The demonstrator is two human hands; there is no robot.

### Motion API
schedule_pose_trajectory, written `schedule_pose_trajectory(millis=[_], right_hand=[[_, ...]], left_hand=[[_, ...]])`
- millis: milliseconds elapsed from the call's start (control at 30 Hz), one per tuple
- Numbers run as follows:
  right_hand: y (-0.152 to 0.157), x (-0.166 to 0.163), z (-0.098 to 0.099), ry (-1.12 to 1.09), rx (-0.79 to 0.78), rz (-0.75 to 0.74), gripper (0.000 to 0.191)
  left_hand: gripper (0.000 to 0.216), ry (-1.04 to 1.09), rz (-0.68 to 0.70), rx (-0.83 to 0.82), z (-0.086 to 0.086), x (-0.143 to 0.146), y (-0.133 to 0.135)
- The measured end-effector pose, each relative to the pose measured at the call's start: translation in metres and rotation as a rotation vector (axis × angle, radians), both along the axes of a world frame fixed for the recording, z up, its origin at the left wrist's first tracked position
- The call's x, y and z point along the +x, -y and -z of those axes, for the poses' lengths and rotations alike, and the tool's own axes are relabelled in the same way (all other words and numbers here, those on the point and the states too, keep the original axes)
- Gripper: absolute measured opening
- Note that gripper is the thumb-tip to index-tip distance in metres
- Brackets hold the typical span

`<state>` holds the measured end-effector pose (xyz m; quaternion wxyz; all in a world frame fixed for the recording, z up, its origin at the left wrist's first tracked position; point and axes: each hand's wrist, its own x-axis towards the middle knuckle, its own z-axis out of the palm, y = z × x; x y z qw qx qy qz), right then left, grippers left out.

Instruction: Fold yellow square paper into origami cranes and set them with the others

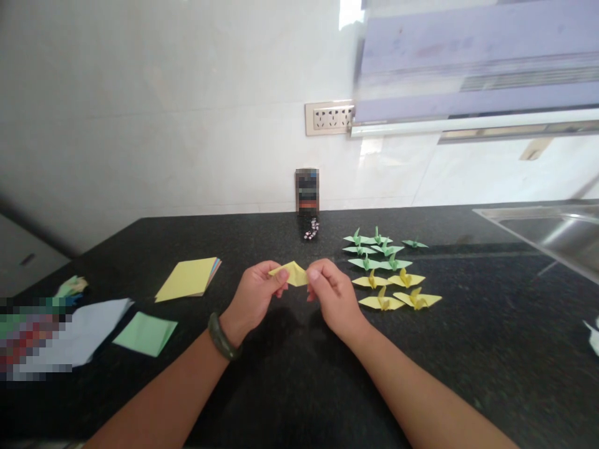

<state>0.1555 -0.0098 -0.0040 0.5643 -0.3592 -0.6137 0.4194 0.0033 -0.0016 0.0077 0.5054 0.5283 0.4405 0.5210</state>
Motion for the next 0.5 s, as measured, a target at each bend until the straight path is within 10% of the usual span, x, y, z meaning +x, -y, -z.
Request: schedule_pose_trajectory(millis=[133,500], right_hand=[[-0.002,-0.001,0.001,-0.189,-0.229,-0.061,0.035],[-0.003,0.003,-0.009,0.159,-0.309,-0.08,0.023]], left_hand=[[0.027,-0.197,-0.012,0.058,-0.007,-0.004,0.002],[0.028,-0.145,-0.007,0.005,-0.006,-0.007,0.001]])
